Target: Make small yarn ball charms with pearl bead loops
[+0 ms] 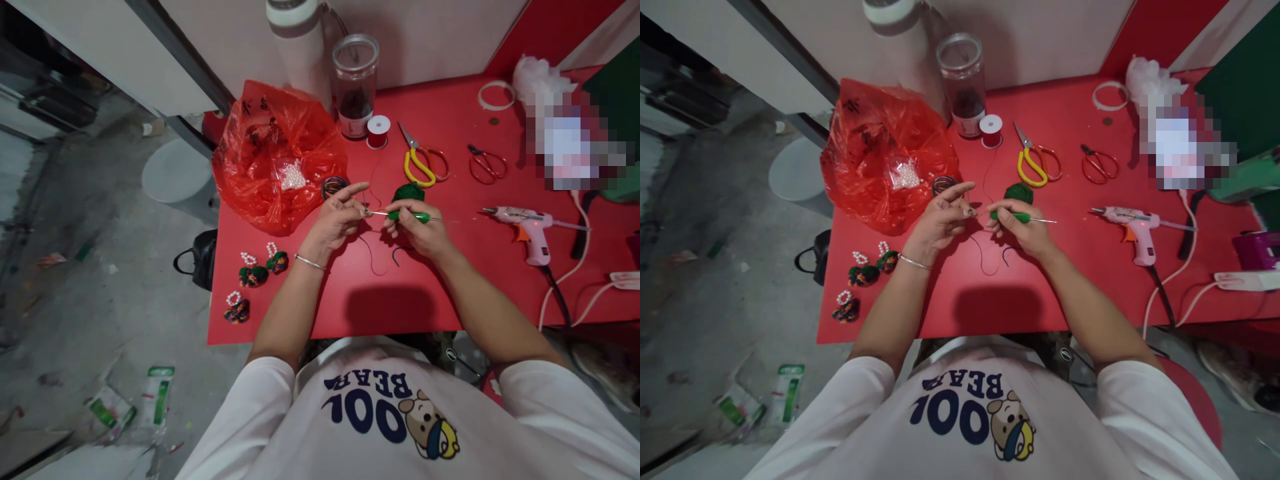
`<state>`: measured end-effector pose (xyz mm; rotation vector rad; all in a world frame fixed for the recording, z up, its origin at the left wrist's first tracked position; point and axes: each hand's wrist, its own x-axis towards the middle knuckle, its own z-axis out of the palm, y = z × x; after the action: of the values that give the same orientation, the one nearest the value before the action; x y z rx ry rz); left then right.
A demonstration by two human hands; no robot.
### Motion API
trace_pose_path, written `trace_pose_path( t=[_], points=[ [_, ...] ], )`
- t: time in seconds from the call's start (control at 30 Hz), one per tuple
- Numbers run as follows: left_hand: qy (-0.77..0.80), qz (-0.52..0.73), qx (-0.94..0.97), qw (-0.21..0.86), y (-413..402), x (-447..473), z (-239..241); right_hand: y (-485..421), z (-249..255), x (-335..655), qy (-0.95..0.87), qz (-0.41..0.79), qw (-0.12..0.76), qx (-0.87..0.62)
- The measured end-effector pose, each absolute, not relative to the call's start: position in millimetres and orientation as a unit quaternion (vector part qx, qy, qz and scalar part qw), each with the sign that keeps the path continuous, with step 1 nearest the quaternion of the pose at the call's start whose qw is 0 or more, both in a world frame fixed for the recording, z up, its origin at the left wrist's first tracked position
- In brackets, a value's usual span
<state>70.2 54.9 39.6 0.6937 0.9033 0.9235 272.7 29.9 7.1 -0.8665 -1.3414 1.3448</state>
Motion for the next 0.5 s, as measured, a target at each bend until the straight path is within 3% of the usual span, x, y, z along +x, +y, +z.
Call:
trace_pose_path(
  t=[0.13, 0.3, 0.5],
  points=[
    [0.425, 0.507, 0.304, 0.685, 42.7, 99.2, 35.5, 27.5, -0.1, 259.8, -0.538, 0.538, 0.530, -0.374],
    [0.485, 0.546, 0.300, 0.613, 29.4, 121.8, 31.8, 17.3, 3.6, 256.1, -0.587, 0.358, 0.540, -0.485],
    [0.458, 0.570, 0.219, 0.646, 28.5, 131.8, 29.8, 15.6, -2.9, 256.2, -0.698, 0.164, 0.552, -0.425]
  ],
)
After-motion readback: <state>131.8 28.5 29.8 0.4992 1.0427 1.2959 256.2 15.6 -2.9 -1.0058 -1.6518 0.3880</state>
